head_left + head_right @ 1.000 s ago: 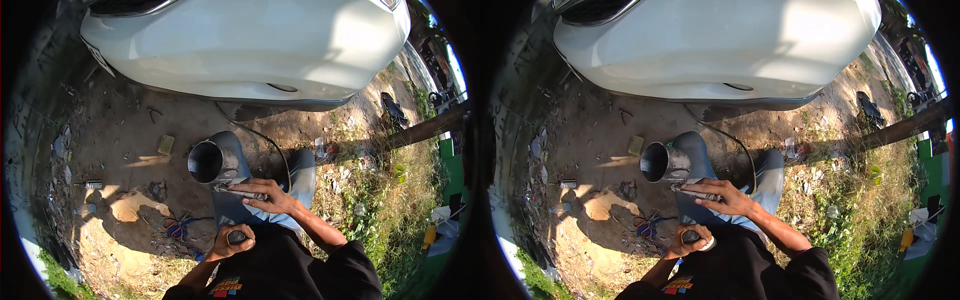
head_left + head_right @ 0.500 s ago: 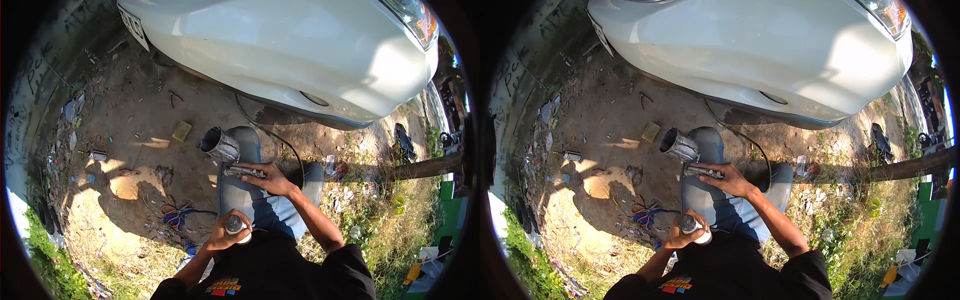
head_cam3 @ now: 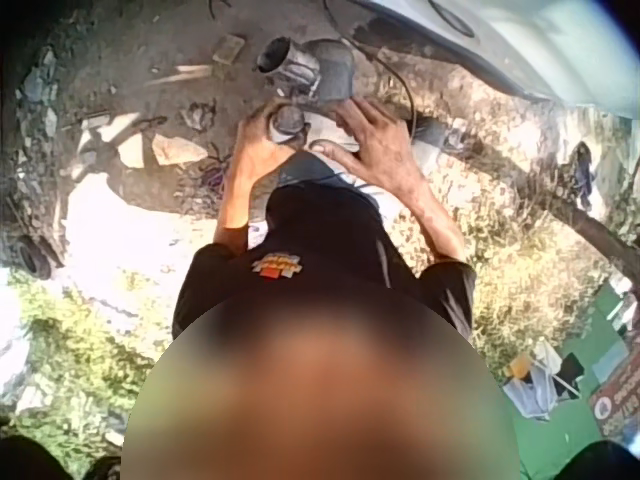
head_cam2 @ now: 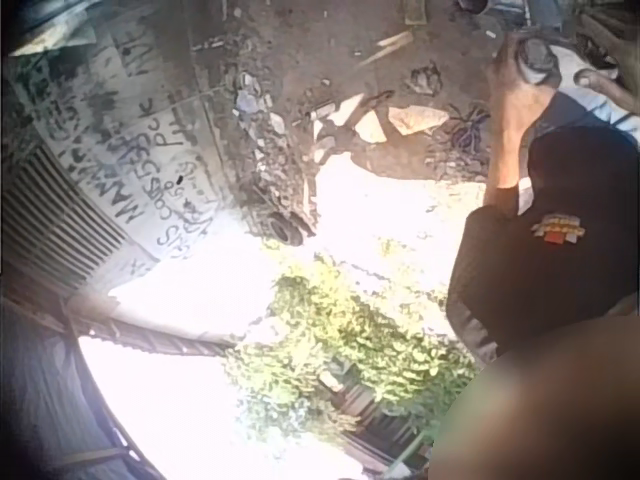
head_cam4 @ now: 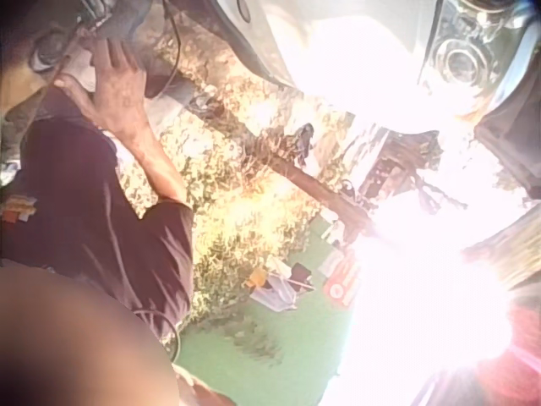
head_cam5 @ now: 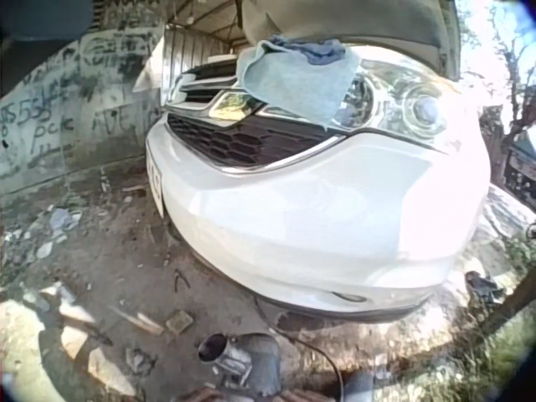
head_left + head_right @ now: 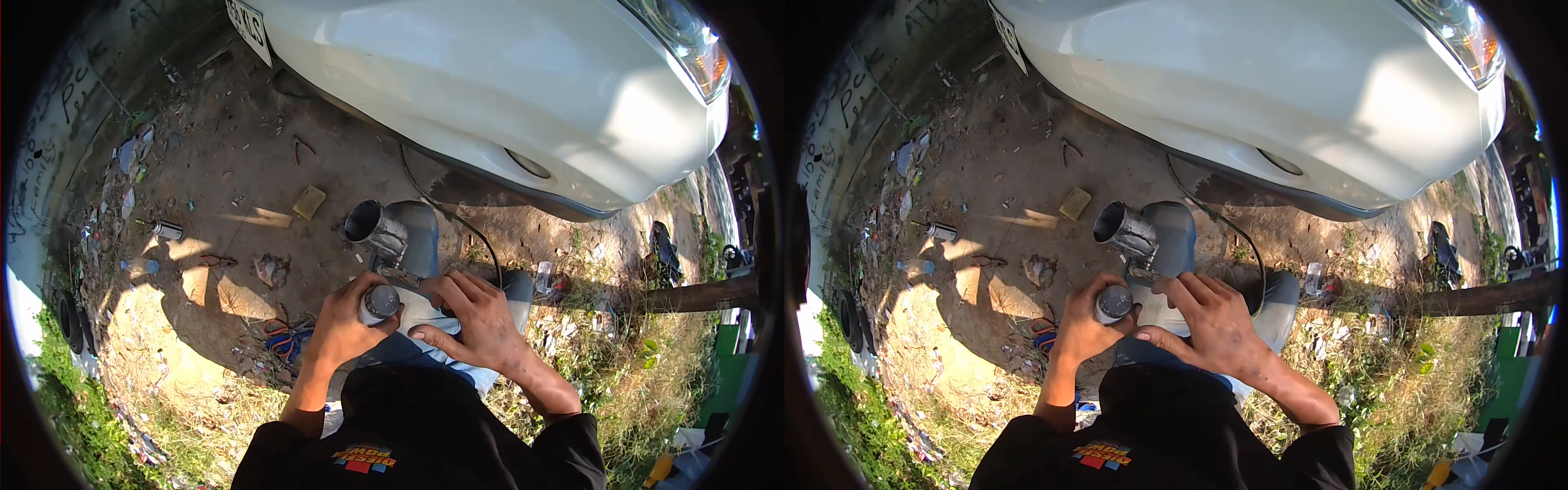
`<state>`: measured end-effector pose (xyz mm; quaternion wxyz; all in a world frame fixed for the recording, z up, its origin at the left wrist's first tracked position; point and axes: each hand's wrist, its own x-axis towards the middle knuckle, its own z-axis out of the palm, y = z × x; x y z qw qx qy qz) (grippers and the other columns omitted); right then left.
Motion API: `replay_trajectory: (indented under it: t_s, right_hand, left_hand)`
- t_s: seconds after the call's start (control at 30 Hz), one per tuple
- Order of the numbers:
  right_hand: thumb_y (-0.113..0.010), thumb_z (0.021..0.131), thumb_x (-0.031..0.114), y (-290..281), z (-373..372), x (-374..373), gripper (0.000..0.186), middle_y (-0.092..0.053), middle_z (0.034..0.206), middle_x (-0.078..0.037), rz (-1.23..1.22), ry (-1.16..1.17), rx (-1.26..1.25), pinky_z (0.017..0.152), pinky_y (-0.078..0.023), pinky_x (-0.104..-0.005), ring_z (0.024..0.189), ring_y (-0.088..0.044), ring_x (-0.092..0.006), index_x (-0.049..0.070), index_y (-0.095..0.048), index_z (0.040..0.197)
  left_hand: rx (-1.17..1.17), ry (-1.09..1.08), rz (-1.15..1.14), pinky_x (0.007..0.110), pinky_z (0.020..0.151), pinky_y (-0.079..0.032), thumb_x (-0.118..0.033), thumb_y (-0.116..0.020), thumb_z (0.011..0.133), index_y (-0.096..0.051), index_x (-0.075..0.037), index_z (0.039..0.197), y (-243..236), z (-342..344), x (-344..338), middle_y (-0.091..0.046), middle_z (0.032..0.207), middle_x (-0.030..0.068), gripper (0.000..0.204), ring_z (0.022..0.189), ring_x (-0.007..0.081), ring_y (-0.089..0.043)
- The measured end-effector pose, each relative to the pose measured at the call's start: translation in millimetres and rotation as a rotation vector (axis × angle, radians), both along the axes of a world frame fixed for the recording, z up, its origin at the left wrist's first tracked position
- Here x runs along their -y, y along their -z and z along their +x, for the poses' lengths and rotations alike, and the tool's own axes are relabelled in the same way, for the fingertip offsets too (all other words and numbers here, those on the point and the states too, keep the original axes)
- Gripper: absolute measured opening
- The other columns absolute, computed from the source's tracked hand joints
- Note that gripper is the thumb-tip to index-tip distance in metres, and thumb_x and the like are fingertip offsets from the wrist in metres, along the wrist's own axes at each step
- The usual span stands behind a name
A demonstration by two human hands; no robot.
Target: Using a spray gun to paint the bumper of a white car.
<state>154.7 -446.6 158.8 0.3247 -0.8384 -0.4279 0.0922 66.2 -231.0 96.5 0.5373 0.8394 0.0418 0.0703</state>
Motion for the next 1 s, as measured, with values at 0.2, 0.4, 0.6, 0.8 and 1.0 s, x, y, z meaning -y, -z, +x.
replay_trajectory:
  t_s: [0.2,0.4,0.6,0.8,1.0]
  right_hand:
    - [-0.078,0.088,0.061,9,-5,-18,0.058,-0.058,0.070,-0.007,0.066,0.007,0.386,0.054,-0.053,-0.0359,0.062,-0.065,-0.0240,0.004,-0.063,0.089]
    - [-0.077,0.089,0.052,8,-13,-21,0.050,-0.058,0.066,-0.006,-0.016,0.053,0.346,0.054,-0.053,-0.0361,0.060,-0.065,-0.0235,0.004,-0.065,0.083]
    - [-0.076,0.086,0.044,7,-7,-22,0.040,-0.060,0.064,-0.005,0.047,0.028,0.361,0.054,-0.052,-0.0359,0.056,-0.063,-0.0237,0.006,-0.067,0.078]
    - [-0.077,0.084,0.048,-7,-6,-15,0.045,-0.050,0.056,-0.004,0.177,-0.212,0.334,0.044,-0.042,-0.0338,0.045,-0.053,-0.0214,0.008,-0.065,0.067]
    - [-0.075,0.083,0.047,-10,-16,-8,0.043,-0.051,0.060,-0.001,0.211,-0.345,0.258,0.043,-0.040,-0.0330,0.046,-0.053,-0.0183,0.009,-0.063,0.068]
  left_hand:
    - [0.106,0.068,0.168,0.051,0.072,-0.060,-0.016,-0.085,0.078,-0.059,-0.005,0.119,0,-4,34,-0.072,0.095,0.0180,0.049,0.086,0.0465,-0.073]
    - [0.135,0.066,0.163,0.050,0.073,-0.061,-0.016,-0.086,0.078,-0.059,0.000,0.121,-1,-14,45,-0.070,0.098,0.0187,0.053,0.091,0.0459,-0.073]
    - [0.200,-0.056,0.106,0.045,0.073,-0.062,-0.019,-0.090,0.076,-0.061,0.001,0.120,22,-26,54,-0.073,0.103,0.0188,0.056,0.092,0.0420,-0.075]
    - [0.219,0.210,-0.075,0.041,0.064,-0.062,-0.026,-0.087,0.081,-0.060,0.003,0.116,17,-41,48,-0.072,0.091,0.0176,0.053,0.079,0.0353,-0.078]
    - [0.077,0.532,-0.273,0.038,0.071,-0.061,-0.029,-0.079,0.085,-0.063,0.001,0.111,4,-48,37,-0.072,0.093,0.0138,0.043,0.081,0.0311,-0.076]
